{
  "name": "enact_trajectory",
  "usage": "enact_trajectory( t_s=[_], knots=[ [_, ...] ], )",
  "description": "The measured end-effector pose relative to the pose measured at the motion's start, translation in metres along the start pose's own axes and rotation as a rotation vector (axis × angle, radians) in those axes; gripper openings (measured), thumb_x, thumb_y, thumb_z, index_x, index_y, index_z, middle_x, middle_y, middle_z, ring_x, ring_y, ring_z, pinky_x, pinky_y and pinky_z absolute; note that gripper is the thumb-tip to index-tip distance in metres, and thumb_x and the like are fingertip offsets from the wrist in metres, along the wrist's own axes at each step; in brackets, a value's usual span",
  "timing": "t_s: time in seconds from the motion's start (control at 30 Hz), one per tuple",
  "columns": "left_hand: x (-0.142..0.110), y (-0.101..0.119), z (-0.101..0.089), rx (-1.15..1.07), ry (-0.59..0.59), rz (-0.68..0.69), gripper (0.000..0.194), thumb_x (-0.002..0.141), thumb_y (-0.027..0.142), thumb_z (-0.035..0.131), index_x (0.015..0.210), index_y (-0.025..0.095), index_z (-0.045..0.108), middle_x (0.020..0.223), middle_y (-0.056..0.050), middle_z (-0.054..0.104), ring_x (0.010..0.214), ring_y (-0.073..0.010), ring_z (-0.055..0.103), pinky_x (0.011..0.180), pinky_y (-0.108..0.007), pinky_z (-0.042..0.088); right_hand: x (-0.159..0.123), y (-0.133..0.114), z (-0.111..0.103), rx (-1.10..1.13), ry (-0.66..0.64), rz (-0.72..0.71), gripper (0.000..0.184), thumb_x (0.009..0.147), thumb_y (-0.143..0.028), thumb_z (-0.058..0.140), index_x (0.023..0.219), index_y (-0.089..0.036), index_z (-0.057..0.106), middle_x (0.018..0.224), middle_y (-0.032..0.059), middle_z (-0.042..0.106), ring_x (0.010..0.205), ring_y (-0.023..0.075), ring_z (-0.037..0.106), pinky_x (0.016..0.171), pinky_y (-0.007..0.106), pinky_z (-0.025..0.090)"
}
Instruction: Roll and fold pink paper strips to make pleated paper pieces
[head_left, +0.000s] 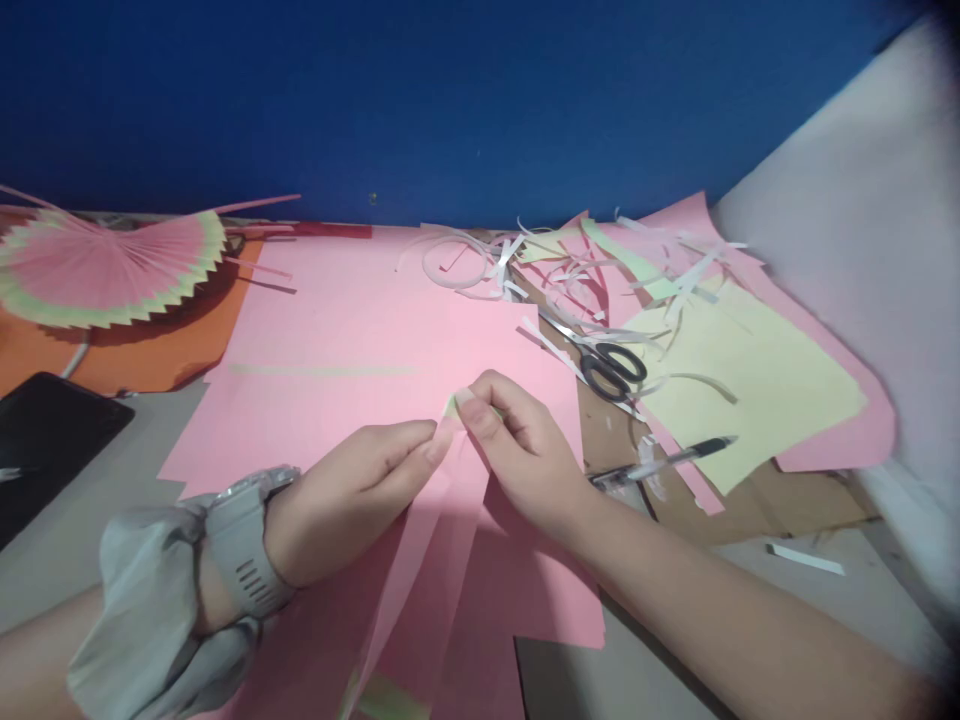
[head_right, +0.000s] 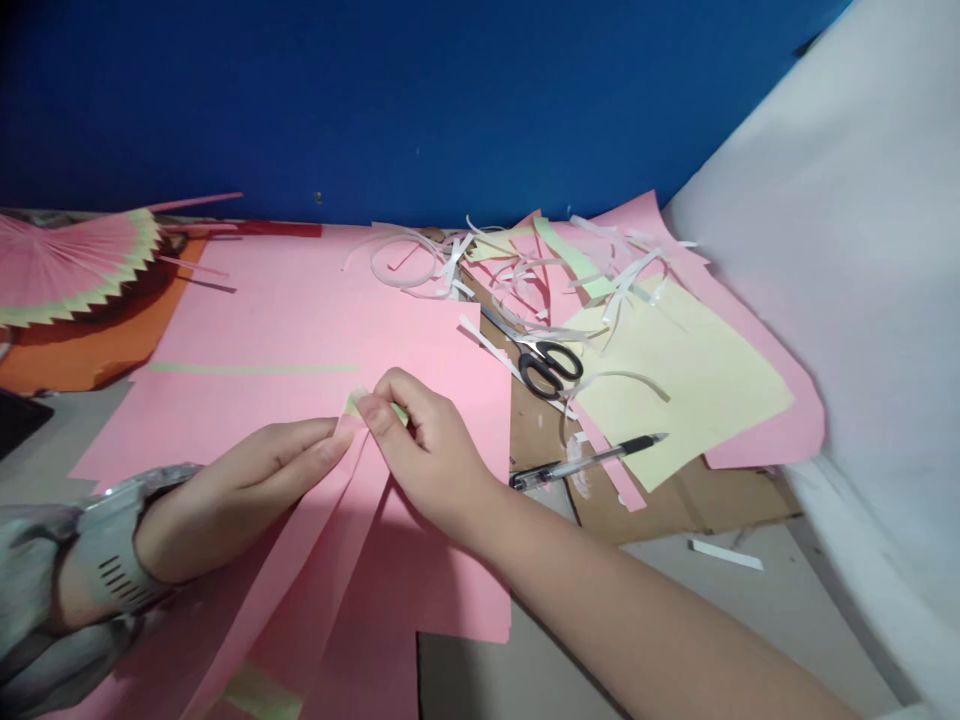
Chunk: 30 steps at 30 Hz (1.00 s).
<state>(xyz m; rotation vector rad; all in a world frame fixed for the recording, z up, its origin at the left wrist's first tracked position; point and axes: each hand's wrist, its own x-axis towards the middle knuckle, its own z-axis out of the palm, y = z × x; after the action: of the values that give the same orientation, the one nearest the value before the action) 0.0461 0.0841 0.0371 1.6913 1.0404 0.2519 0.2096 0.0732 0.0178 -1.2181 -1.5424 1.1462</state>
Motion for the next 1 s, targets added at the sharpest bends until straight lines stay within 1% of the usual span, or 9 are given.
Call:
enact_trajectory(
  t_s=[0.17, 0.27, 0.37, 0.53, 0.6, 0.7, 0.83, 0.9, 1.0],
  knots=[
    [-0.0007, -0.0021, 0.0012, -0.038, 0.062, 0.037, 0.030, 0.093, 0.038, 0.030, 0.072, 0.021, 0.043, 0.072, 0.003, 0.046, 0.073, -0.0143, 0.045, 0.072, -0.026, 0.039, 0.0009, 0.0015, -0.0024, 0.135, -0.021, 0.017, 0.029, 0.091, -0.037, 0.045, 0.068, -0.019, 0.043, 0.065, -0.0049, 0.034, 0.060, 0.0084, 0.033, 0.058, 0.021, 0.032],
    [-0.0010, -0.0037, 0.0013, -0.083, 0.117, 0.136, 0.025, 0.093, 0.032, 0.032, 0.086, 0.021, 0.053, 0.084, 0.003, 0.057, 0.084, -0.0151, 0.051, 0.085, -0.026, 0.038, 0.0006, 0.0013, -0.0029, 0.196, -0.138, 0.017, 0.024, 0.090, -0.036, 0.046, 0.073, -0.019, 0.049, 0.068, -0.0038, 0.041, 0.066, 0.0093, 0.042, 0.067, 0.022, 0.038],
    [-0.0011, -0.0059, 0.0009, -0.071, 0.131, 0.154, 0.026, 0.093, 0.032, 0.033, 0.100, 0.022, 0.056, 0.087, 0.002, 0.061, 0.083, -0.0152, 0.054, 0.088, -0.026, 0.038, 0.0007, -0.0008, -0.0016, 0.173, -0.249, 0.013, 0.018, 0.090, -0.030, 0.045, 0.080, -0.019, 0.055, 0.073, -0.0016, 0.047, 0.077, 0.0122, 0.048, 0.079, 0.026, 0.040],
    [-0.0008, -0.0063, 0.0003, -0.060, 0.104, 0.180, 0.031, 0.094, 0.033, 0.031, 0.103, 0.020, 0.058, 0.095, 0.000, 0.063, 0.090, -0.0161, 0.054, 0.092, -0.027, 0.037, 0.0021, -0.0024, 0.0001, 0.211, -0.322, -0.027, 0.023, 0.092, -0.028, 0.041, 0.080, -0.018, 0.057, 0.080, 0.0005, 0.051, 0.081, 0.0135, 0.050, 0.083, 0.027, 0.041],
    [-0.0005, -0.0051, 0.0004, -0.058, 0.097, 0.197, 0.032, 0.094, 0.033, 0.029, 0.100, 0.020, 0.058, 0.096, -0.001, 0.063, 0.093, -0.0165, 0.053, 0.092, -0.028, 0.037, 0.0018, -0.0014, 0.0002, 0.222, -0.313, -0.020, 0.024, 0.092, -0.029, 0.040, 0.078, -0.018, 0.056, 0.078, 0.0002, 0.051, 0.080, 0.0133, 0.050, 0.081, 0.027, 0.041],
    [-0.0001, -0.0042, 0.0009, -0.016, 0.086, 0.157, 0.034, 0.094, 0.036, 0.028, 0.088, 0.019, 0.056, 0.084, 0.000, 0.060, 0.084, -0.0161, 0.052, 0.086, -0.028, 0.040, 0.0005, 0.0005, 0.0000, 0.217, -0.261, -0.019, 0.024, 0.092, -0.033, 0.041, 0.078, -0.019, 0.053, 0.075, -0.0007, 0.048, 0.077, 0.0125, 0.048, 0.076, 0.026, 0.040],
    [-0.0004, -0.0041, 0.0015, 0.079, 0.051, 0.066, 0.037, 0.093, 0.042, 0.025, 0.070, 0.019, 0.044, 0.072, 0.002, 0.050, 0.069, -0.0139, 0.045, 0.069, -0.027, 0.040, -0.0003, 0.0009, 0.0000, 0.149, -0.159, -0.013, 0.033, 0.093, -0.036, 0.041, 0.064, -0.019, 0.039, 0.064, -0.0039, 0.031, 0.059, 0.0094, 0.032, 0.057, 0.022, 0.031],
    [-0.0009, -0.0035, 0.0015, 0.079, 0.034, 0.055, 0.037, 0.092, 0.043, 0.025, 0.067, 0.019, 0.038, 0.070, 0.003, 0.044, 0.066, -0.0128, 0.041, 0.066, -0.026, 0.037, -0.0003, 0.0004, 0.0003, 0.112, -0.137, -0.019, 0.036, 0.093, -0.035, 0.040, 0.061, -0.019, 0.032, 0.063, -0.0046, 0.026, 0.057, 0.0092, 0.026, 0.054, 0.023, 0.026],
    [-0.0019, -0.0024, 0.0012, 0.064, 0.011, 0.046, 0.036, 0.092, 0.043, 0.026, 0.065, 0.020, 0.032, 0.066, 0.004, 0.034, 0.064, -0.0117, 0.034, 0.061, -0.025, 0.033, -0.0002, 0.0004, 0.0010, 0.071, -0.101, -0.037, 0.037, 0.094, -0.035, 0.039, 0.062, -0.020, 0.029, 0.062, -0.0048, 0.024, 0.057, 0.0093, 0.026, 0.053, 0.024, 0.025]
  ],
)
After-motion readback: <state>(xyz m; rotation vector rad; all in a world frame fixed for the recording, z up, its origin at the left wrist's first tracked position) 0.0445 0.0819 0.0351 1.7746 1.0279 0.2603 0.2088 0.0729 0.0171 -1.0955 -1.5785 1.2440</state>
